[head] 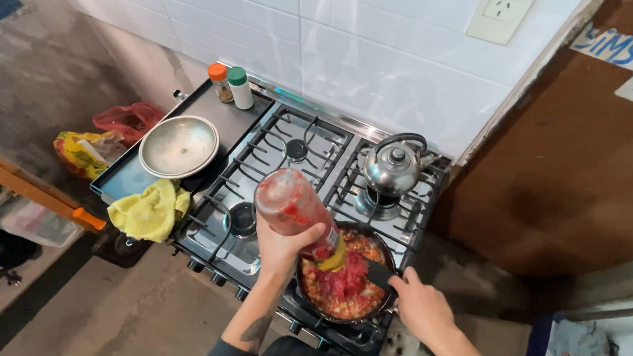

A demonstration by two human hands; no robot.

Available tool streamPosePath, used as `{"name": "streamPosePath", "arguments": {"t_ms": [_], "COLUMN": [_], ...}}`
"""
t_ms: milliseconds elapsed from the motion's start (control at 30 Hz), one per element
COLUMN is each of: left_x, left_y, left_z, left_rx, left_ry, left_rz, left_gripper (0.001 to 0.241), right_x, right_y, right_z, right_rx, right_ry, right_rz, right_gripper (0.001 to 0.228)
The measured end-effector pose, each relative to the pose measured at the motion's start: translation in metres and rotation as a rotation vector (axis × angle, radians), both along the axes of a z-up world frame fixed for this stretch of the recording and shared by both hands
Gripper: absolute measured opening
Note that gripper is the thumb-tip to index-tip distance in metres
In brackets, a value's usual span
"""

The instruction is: Adding tomato sauce from a bottle into a pan on a stove and stirring it.

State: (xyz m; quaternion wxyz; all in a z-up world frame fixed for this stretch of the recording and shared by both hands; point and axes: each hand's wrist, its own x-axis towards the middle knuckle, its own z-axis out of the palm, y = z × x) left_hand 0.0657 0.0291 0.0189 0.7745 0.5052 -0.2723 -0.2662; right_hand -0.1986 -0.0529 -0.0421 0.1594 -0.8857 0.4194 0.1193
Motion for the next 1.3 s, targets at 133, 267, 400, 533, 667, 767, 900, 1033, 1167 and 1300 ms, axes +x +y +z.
{"name": "streamPosePath", "arguments": {"t_ms": [133, 267, 400, 533, 667, 767, 900, 1033, 1167, 1300], "left_x": [0.005, 0.007, 0.009, 0.01, 0.008, 0.003, 0.008, 0.019, 0.03, 0.03], "left_y": [0.002, -0.002, -0.001, 0.001, 0.003, 0.008, 0.018, 0.016, 0.015, 0.021], "left_z": [0.005, 0.006, 0.001, -0.006, -0.006, -0.006, -0.01, -0.015, -0.013, -0.008], "left_rx": [-0.013, -0.061, -0.057, -0.028, -0.051, -0.054, -0.043, -0.025, -0.059, -0.087], "left_ry": [-0.021, 0.021, -0.024, -0.019, -0.007, 0.036, 0.023, 0.017, 0.0, -0.061], "left_rz": [-0.015, -0.018, 0.034, 0.091, 0.135, 0.154, 0.107, 0.105, 0.042, -0.003], "left_gripper": [0.095, 0.092, 0.091, 0.089, 0.09, 0.09, 0.091, 0.09, 0.09, 0.089], "right_x": [0.002, 0.029, 0.034, 0.012, 0.004, 0.007, 0.016, 0.015, 0.03, 0.039], "right_y": [-0.017, -0.034, -0.021, -0.002, 0.006, -0.011, 0.01, 0.028, 0.0, -0.002], "right_z": [-0.001, -0.041, -0.017, -0.011, -0.039, -0.026, 0.005, -0.025, -0.021, -0.014], "right_rx": [-0.099, -0.246, -0.138, -0.103, -0.15, -0.196, -0.087, -0.088, -0.19, -0.276], "right_ry": [-0.037, -0.109, -0.121, -0.111, -0.106, -0.126, -0.145, -0.166, -0.088, -0.132], "right_rz": [0.057, 0.184, 0.264, 0.251, 0.295, 0.21, 0.104, 0.234, 0.078, 0.019], "right_gripper": [0.025, 0.029, 0.044, 0.022, 0.028, 0.024, 0.016, 0.039, 0.036, 0.015]}}
